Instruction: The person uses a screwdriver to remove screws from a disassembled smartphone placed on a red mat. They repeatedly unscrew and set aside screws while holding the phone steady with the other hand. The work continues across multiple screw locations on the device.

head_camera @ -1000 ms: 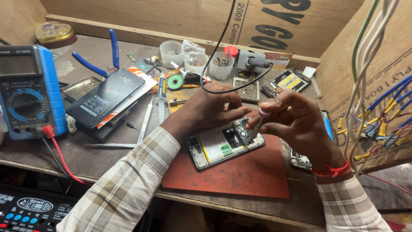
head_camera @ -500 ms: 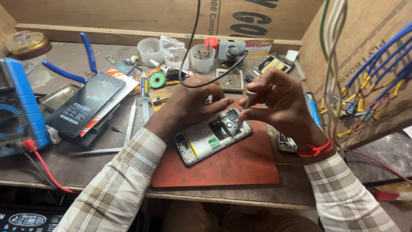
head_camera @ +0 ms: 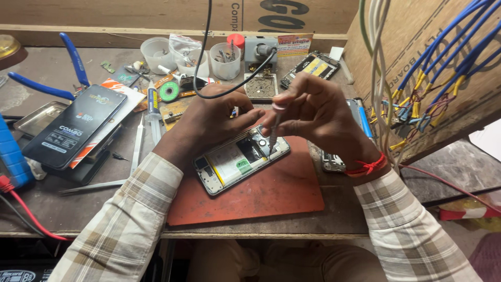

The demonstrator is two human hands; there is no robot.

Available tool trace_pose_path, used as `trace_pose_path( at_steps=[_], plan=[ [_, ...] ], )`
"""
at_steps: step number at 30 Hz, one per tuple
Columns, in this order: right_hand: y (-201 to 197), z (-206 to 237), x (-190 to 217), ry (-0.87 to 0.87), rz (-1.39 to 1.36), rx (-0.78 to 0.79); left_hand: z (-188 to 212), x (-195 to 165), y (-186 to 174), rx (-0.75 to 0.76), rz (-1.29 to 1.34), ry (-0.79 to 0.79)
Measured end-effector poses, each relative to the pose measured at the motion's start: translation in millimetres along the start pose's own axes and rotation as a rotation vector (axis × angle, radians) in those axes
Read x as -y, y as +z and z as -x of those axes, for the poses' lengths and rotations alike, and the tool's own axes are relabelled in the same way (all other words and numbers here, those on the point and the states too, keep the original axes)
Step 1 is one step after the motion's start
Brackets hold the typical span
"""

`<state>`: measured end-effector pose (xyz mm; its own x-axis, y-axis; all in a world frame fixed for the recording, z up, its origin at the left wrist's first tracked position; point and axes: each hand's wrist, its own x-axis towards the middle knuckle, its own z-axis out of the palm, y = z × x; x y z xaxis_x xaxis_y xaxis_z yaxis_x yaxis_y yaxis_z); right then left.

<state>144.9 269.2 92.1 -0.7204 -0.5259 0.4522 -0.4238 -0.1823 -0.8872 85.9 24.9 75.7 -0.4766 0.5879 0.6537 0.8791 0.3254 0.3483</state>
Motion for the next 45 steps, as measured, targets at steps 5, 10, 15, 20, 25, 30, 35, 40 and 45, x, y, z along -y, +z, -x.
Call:
trace_pose_path(
  at_steps=[5, 10, 15, 20, 25, 30, 35, 40, 45],
  plan=[
    [-8, 2, 3, -0.048, 0.06, -0.052, -9, -2, 1, 0.017, -0.01, -0.018],
    [-14, 4, 1, -0.054, 0.084, -0.059, -13, -7, 3, 0.018, -0.019, -0.047],
    [-14, 3, 6, -0.155, 0.032, -0.084, -14, -8, 3, 0.029, -0.015, -0.036],
    [-13, 3, 23, -0.188, -0.221, -0.254, -13, -4, 5, -0.01, -0.045, 0.024],
    [-4, -4, 40, 0.189, 0.204, -0.25, -9, -6, 2, 0.002, -0.038, 0.017],
    [0, -3, 61, 0.24, 0.584, -0.232, -14, -8, -2, 0.007, -0.018, -0.029],
    [28, 46, 73, 0.422, 1.052, -0.302, -6, -10, -10, -0.006, -0.034, -0.043],
    [43, 102, 82, 0.742, 1.157, -0.6, -2, -14, -13, -0.03, -0.03, -0.016],
    [37, 114, 67, 0.752, 1.166, -0.71, -8, -12, -9, 0.016, -0.031, -0.026]
  ],
)
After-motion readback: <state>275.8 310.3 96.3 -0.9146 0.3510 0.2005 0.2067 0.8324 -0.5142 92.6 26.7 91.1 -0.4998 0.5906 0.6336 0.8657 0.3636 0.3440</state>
